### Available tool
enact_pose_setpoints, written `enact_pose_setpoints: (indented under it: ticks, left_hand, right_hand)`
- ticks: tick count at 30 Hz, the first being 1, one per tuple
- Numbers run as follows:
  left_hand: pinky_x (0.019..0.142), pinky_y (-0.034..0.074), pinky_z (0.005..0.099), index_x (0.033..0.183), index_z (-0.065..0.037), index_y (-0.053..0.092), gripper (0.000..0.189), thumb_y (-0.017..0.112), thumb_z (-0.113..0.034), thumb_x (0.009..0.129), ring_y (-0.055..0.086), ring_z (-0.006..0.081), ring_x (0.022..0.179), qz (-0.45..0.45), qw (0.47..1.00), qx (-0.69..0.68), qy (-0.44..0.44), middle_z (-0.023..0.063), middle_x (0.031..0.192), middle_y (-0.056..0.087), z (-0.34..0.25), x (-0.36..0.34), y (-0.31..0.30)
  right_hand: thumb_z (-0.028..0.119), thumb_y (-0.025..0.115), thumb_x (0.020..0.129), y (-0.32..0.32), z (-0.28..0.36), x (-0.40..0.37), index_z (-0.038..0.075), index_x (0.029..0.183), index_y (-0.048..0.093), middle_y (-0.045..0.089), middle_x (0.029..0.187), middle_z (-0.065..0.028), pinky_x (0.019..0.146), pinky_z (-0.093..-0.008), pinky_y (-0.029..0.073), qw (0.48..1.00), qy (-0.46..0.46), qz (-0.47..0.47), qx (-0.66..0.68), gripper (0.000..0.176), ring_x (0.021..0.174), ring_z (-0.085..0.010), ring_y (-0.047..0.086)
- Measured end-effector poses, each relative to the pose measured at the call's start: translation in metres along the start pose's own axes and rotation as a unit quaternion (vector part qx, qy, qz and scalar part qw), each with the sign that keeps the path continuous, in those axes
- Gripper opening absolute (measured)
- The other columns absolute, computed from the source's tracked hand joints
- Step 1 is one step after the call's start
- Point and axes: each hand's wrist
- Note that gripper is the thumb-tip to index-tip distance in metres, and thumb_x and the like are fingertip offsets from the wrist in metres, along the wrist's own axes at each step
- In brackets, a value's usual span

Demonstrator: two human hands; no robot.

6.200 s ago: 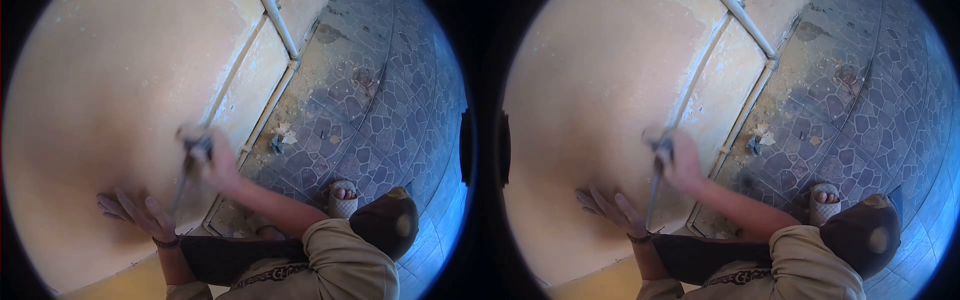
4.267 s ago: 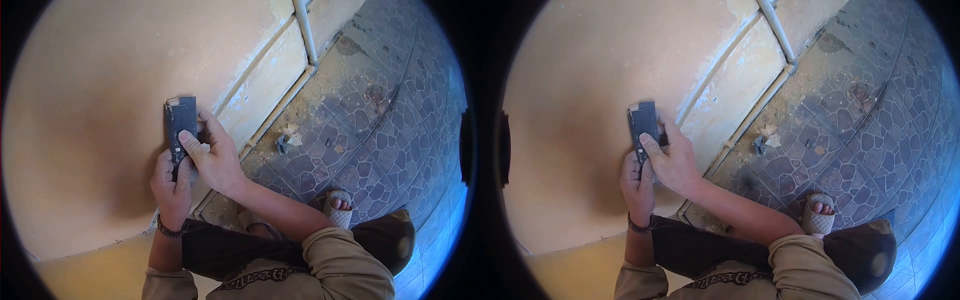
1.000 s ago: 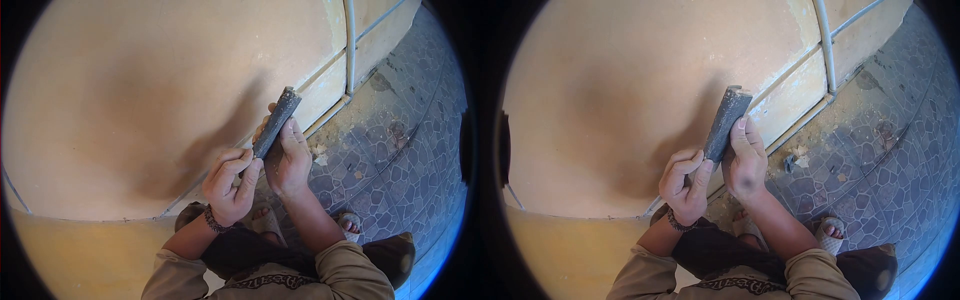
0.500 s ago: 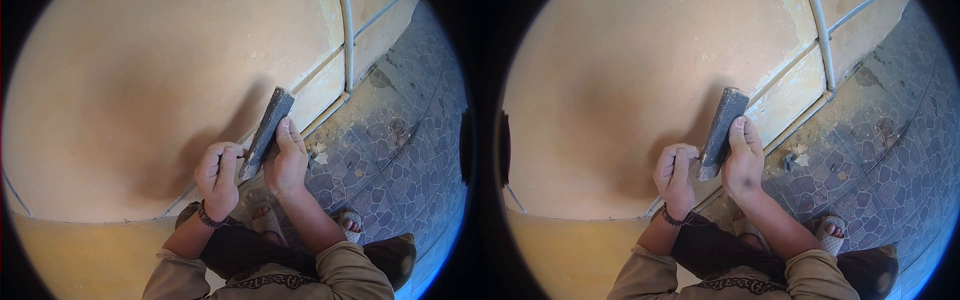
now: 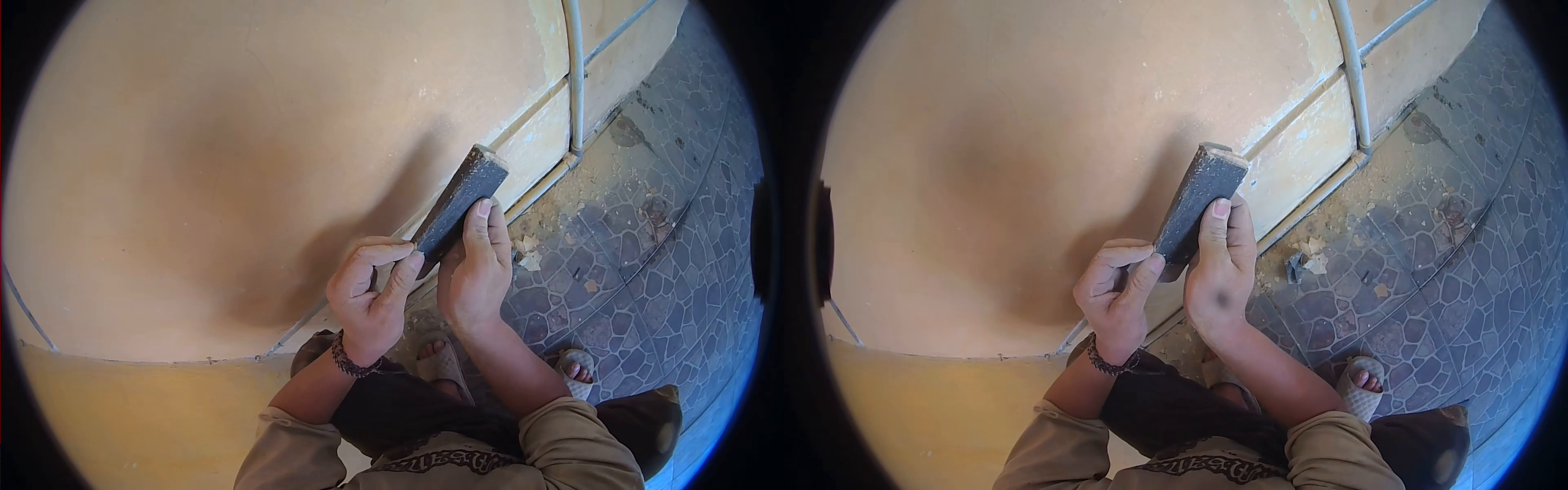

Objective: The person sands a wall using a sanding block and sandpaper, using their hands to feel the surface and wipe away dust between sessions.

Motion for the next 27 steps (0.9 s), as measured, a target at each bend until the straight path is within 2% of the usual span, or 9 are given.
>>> enact_pose_setpoints:
  ticks: [8, 11, 15, 17, 18, 21, 22, 25, 27]
  left_hand:
    - [0.073, 0.05, 0.0239, 0.093, 0.005, 0.061, 0.01, 0.067, 0.005, 0.085, 0.059, 0.0106, 0.082, 0.003, 1.0, 0.005, 0.011, 0.0101, 0.095, 0.063, -0.001, 0.001, 0.0]
    - [0.073, 0.049, 0.0258, 0.088, 0.003, 0.066, 0.009, 0.071, 0.0, 0.081, 0.063, 0.0144, 0.078, -0.033, 0.998, 0.026, -0.05, 0.012, 0.085, 0.068, -0.006, 0.003, 0.001]
    - [0.069, 0.05, 0.026, 0.088, 0.003, 0.066, 0.009, 0.07, 0.0, 0.081, 0.063, 0.0133, 0.075, 0.008, 0.993, 0.084, -0.084, 0.0118, 0.083, 0.068, 0.003, 0.002, -0.017]
    - [0.066, 0.05, 0.0261, 0.087, 0.003, 0.066, 0.009, 0.071, 0.0, 0.08, 0.063, 0.0126, 0.073, 0.042, 0.985, 0.109, -0.13, 0.0115, 0.083, 0.068, 0.007, -0.002, -0.03]
    - [0.064, 0.051, 0.0267, 0.085, 0.002, 0.065, 0.01, 0.072, 0.001, 0.078, 0.063, 0.0148, 0.07, 0.05, 0.982, 0.163, -0.086, 0.0102, 0.08, 0.067, 0.011, -0.005, -0.034]
    - [0.063, 0.051, 0.0272, 0.083, 0.001, 0.065, 0.01, 0.073, 0.001, 0.077, 0.063, 0.0184, 0.066, -0.008, 0.951, 0.299, 0.079, 0.0087, 0.076, 0.066, 0.013, -0.005, -0.037]
    - [0.069, 0.052, 0.0315, 0.085, -0.001, 0.065, 0.012, 0.073, 0.002, 0.076, 0.063, 0.0253, 0.073, -0.008, 0.944, 0.316, 0.1, 0.0106, 0.082, 0.065, 0.01, -0.007, -0.042]
    - [0.083, 0.049, 0.038, 0.093, 0.0, 0.065, 0.013, 0.07, -0.005, 0.082, 0.059, 0.0282, 0.096, -0.065, 0.898, 0.382, 0.209, 0.0156, 0.105, 0.062, 0.017, -0.012, -0.058]
    - [0.092, 0.046, 0.0424, 0.104, 0.0, 0.063, 0.022, 0.069, -0.009, 0.084, 0.053, 0.0318, 0.11, -0.125, 0.837, 0.464, 0.26, 0.0176, 0.12, 0.055, 0.014, -0.006, -0.07]
  right_hand:
    - [0.024, 0.04, 0.105, 0.0, 0.002, 0.001, 0.001, 0.115, 0.053, 0.06, 0.099, -0.0056, 0.08, -0.027, 0.047, 1.0, -0.002, 0.005, -0.021, 0.028, 0.087, -0.0106, 0.057]
    - [0.025, 0.04, 0.105, -0.001, -0.001, -0.007, 0.001, 0.114, 0.052, 0.059, 0.098, -0.0043, 0.08, -0.0249, 0.046, 0.994, 0.015, -0.028, -0.1, 0.028, 0.086, -0.0085, 0.054]
    - [0.02, 0.045, 0.103, -0.016, -0.03, -0.016, 0.0, 0.115, 0.048, 0.059, 0.096, -0.0037, 0.075, -0.0227, 0.045, 0.969, -0.068, -0.004, -0.236, 0.023, 0.082, -0.0078, 0.053]
    - [0.02, 0.048, 0.101, -0.031, -0.046, -0.021, -0.003, 0.116, 0.047, 0.059, 0.092, -0.0066, 0.071, -0.026, 0.047, 0.953, -0.077, 0.012, -0.292, 0.027, 0.079, -0.0099, 0.055]
    - [0.02, 0.05, 0.101, -0.038, -0.051, -0.021, -0.004, 0.116, 0.046, 0.059, 0.09, -0.0081, 0.069, -0.0277, 0.048, 0.944, -0.079, 0.019, -0.321, 0.029, 0.077, -0.011, 0.056]
    - [0.018, 0.047, 0.101, -0.052, -0.06, -0.011, -0.003, 0.113, 0.046, 0.06, 0.094, -0.0104, 0.073, -0.0286, 0.048, 0.916, -0.107, -0.08, -0.378, 0.024, 0.082, -0.0124, 0.056]
    - [0.019, 0.049, 0.1, -0.051, -0.055, 0.0, -0.004, 0.113, 0.046, 0.06, 0.095, -0.0146, 0.072, -0.0324, 0.049, 0.917, -0.081, -0.115, -0.374, 0.027, 0.081, -0.0163, 0.058]
    - [0.024, 0.052, 0.098, -0.049, -0.063, 0.039, -0.005, 0.114, 0.045, 0.06, 0.097, -0.0183, 0.07, -0.0366, 0.049, 0.851, -0.214, -0.124, -0.463, 0.034, 0.079, -0.0239, 0.06]
    - [0.025, 0.054, 0.096, -0.039, -0.051, 0.074, -0.005, 0.113, 0.05, 0.062, 0.093, -0.0254, 0.076, -0.0446, 0.049, 0.803, -0.276, -0.179, -0.498, 0.034, 0.083, -0.041, 0.062]
Point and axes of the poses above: each hand's wrist, its own x-axis towards the middle knuckle, its own y-axis out of the palm, z = x × y
